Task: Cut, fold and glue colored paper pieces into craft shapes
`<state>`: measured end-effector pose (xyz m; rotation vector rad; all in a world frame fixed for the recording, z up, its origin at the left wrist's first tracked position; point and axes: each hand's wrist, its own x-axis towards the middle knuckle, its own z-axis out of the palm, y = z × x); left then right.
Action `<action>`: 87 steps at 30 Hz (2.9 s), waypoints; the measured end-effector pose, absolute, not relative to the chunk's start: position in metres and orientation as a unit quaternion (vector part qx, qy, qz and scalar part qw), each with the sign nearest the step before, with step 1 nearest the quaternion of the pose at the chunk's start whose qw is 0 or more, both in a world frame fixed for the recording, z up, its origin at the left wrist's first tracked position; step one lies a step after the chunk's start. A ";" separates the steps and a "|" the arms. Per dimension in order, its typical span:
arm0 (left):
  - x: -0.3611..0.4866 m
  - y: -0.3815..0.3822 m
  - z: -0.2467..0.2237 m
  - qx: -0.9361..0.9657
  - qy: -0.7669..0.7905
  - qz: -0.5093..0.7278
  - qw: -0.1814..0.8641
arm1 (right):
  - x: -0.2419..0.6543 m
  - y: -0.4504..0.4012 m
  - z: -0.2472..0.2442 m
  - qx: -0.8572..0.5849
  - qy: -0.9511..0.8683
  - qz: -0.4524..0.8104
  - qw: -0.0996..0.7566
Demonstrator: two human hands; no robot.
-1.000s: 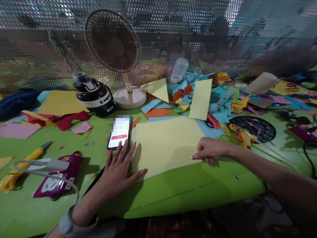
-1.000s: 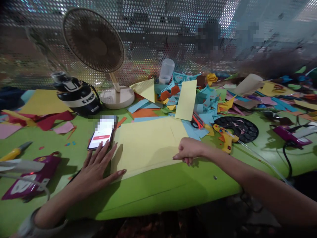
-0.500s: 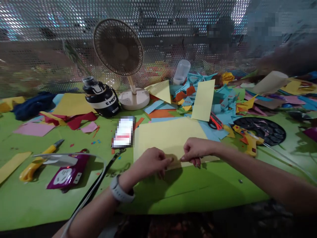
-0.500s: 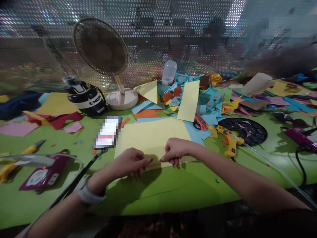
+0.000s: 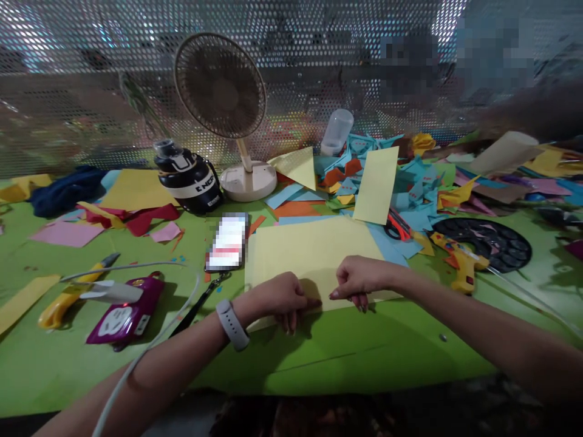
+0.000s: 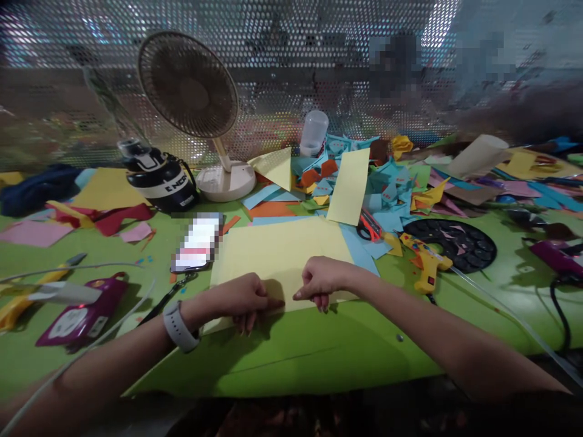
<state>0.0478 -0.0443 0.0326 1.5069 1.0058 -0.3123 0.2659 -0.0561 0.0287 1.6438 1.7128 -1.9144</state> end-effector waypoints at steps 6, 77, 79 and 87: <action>0.000 -0.046 0.030 0.637 0.490 -0.145 0.578 | 0.268 -0.061 0.029 0.544 0.562 -0.622 0.027; 0.036 -0.058 -0.028 0.930 0.348 0.118 -0.001 | 0.325 -0.165 0.024 0.773 0.602 -0.133 -0.151; 0.036 -0.058 -0.027 0.931 0.347 0.114 0.001 | 0.320 -0.166 0.022 0.779 0.602 -0.116 -0.129; 0.037 -0.058 -0.030 0.930 0.348 0.123 -0.007 | 0.322 -0.166 0.014 0.751 0.647 -0.057 -0.120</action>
